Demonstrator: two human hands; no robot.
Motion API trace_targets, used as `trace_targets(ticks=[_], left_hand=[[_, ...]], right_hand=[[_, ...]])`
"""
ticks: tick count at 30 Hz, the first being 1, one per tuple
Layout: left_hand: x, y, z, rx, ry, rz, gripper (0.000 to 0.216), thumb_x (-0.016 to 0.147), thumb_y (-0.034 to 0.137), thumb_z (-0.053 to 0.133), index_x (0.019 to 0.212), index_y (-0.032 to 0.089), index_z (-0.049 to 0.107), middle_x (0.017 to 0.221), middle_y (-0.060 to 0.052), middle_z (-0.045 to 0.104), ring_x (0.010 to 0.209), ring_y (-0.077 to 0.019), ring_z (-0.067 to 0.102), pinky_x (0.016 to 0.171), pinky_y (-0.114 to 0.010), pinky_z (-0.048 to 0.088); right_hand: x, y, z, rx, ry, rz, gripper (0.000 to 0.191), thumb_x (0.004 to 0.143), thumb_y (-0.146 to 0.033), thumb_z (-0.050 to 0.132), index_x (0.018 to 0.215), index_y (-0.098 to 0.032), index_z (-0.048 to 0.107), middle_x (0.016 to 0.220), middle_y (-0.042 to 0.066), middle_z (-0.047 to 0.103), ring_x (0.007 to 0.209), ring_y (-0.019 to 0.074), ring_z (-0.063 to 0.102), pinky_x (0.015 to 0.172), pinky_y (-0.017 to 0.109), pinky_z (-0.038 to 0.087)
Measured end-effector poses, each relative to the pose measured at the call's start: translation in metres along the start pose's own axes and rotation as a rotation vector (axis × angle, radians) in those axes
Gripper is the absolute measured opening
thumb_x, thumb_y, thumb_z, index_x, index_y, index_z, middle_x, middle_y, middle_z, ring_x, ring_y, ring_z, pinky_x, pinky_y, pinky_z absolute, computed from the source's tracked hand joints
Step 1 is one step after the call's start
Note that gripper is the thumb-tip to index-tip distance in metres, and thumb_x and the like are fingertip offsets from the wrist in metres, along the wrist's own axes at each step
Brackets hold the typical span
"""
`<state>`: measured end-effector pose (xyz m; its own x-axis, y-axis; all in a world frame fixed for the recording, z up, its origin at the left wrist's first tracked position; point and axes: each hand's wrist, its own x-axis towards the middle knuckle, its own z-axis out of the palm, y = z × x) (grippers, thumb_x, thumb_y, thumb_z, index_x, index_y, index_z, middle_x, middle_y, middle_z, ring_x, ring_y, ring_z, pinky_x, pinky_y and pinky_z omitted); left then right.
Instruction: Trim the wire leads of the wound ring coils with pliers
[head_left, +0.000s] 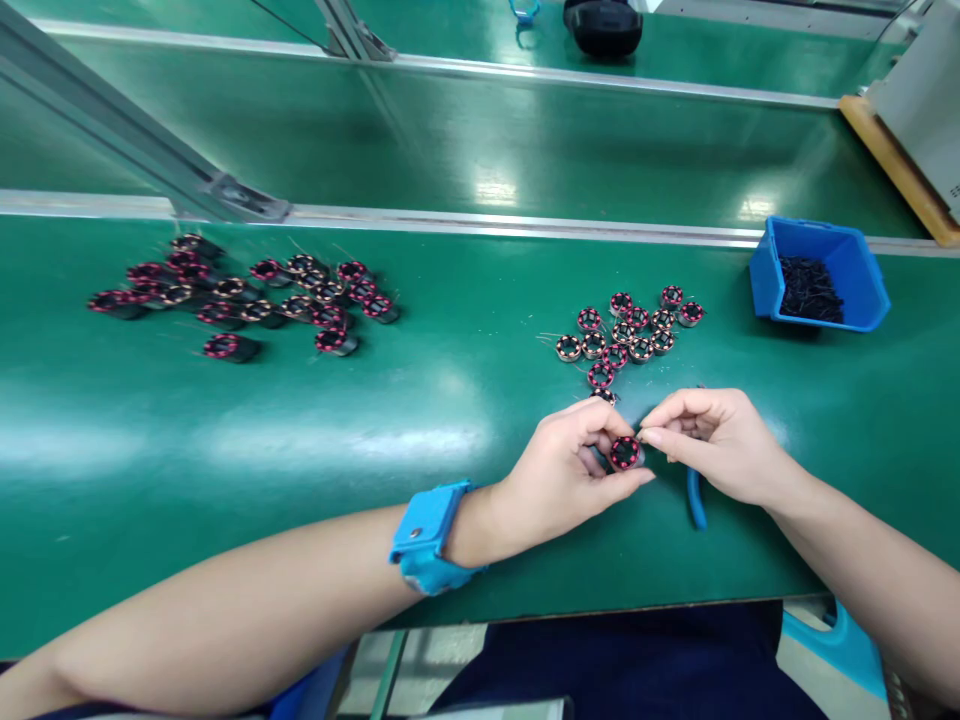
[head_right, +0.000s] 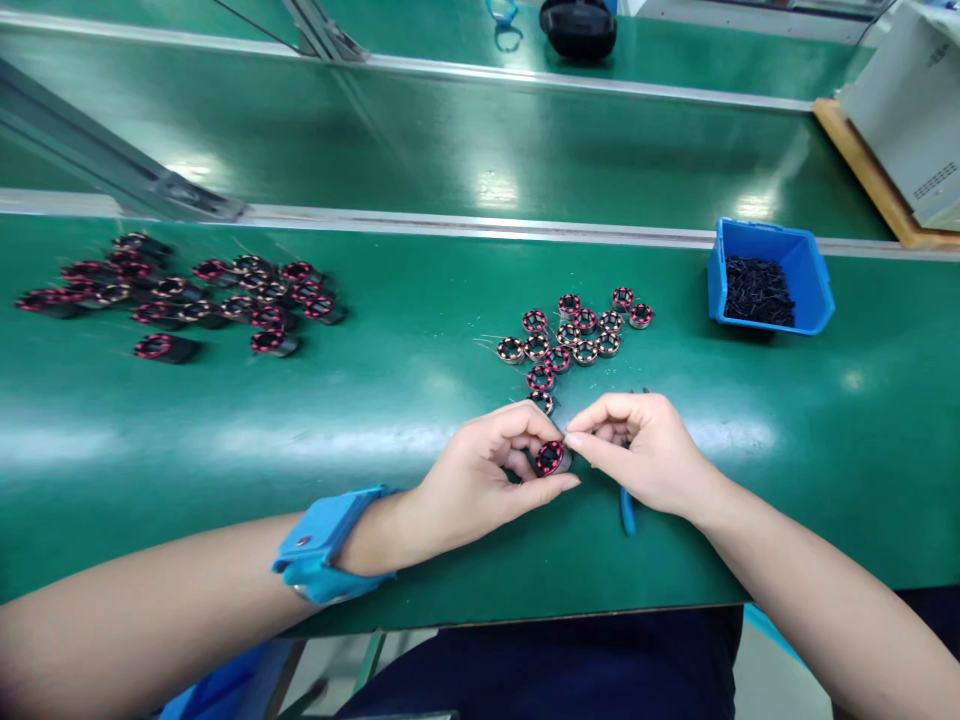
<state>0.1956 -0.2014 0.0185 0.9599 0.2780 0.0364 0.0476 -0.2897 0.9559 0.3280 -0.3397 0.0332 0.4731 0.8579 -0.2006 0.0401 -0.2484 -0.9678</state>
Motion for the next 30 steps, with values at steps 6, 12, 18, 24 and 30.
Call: trace_targets(ticks=[6,12,18,24,30], left_hand=[[-0.001,0.0,0.0,0.011,0.007,0.015,0.02,0.072,0.023,0.075,0.082,0.014,0.06,0.076,-0.001,0.056,0.061,-0.0083,0.052,0.046,-0.016,0.043],[-0.002,0.002,0.001,-0.004,-0.009,-0.004,0.02,0.072,0.021,0.074,0.084,0.014,0.06,0.079,-0.002,0.057,0.062,-0.0088,0.053,0.047,-0.017,0.046],[-0.002,0.002,0.0,0.006,-0.021,0.012,0.018,0.072,0.02,0.074,0.08,0.014,0.059,0.078,-0.001,0.054,0.061,-0.0079,0.052,0.047,-0.016,0.045],[-0.002,0.001,0.0,0.004,-0.023,0.018,0.017,0.072,0.02,0.073,0.081,0.014,0.059,0.078,0.0,0.054,0.062,-0.0081,0.052,0.048,-0.017,0.046],[-0.002,0.001,0.0,-0.017,-0.025,0.016,0.017,0.072,0.019,0.072,0.079,0.014,0.058,0.078,0.001,0.053,0.056,-0.0055,0.05,0.046,-0.015,0.045]], right_hand=[[-0.004,-0.008,-0.009,-0.214,-0.089,-0.159,0.029,0.084,-0.023,0.062,0.113,-0.017,0.064,0.092,0.006,0.067,0.066,0.0113,0.057,0.058,0.025,0.048],[-0.005,-0.015,-0.018,-0.468,-0.143,-0.361,0.011,0.089,-0.02,0.058,0.087,-0.017,0.068,0.081,0.005,0.066,0.068,0.0128,0.057,0.063,0.027,0.046],[-0.005,-0.006,-0.009,-0.548,-0.111,-0.459,0.011,0.088,-0.016,0.055,0.082,-0.018,0.063,0.076,0.004,0.062,0.064,0.0124,0.055,0.06,0.026,0.044],[-0.006,0.005,0.001,-0.63,-0.016,-0.546,0.012,0.089,-0.015,0.05,0.082,-0.019,0.058,0.077,0.005,0.062,0.067,0.0145,0.057,0.062,0.028,0.045],[-0.011,0.004,0.005,-0.57,-0.025,-0.492,0.014,0.09,-0.015,0.05,0.089,-0.02,0.062,0.084,0.007,0.066,0.073,0.0164,0.062,0.065,0.029,0.048]])
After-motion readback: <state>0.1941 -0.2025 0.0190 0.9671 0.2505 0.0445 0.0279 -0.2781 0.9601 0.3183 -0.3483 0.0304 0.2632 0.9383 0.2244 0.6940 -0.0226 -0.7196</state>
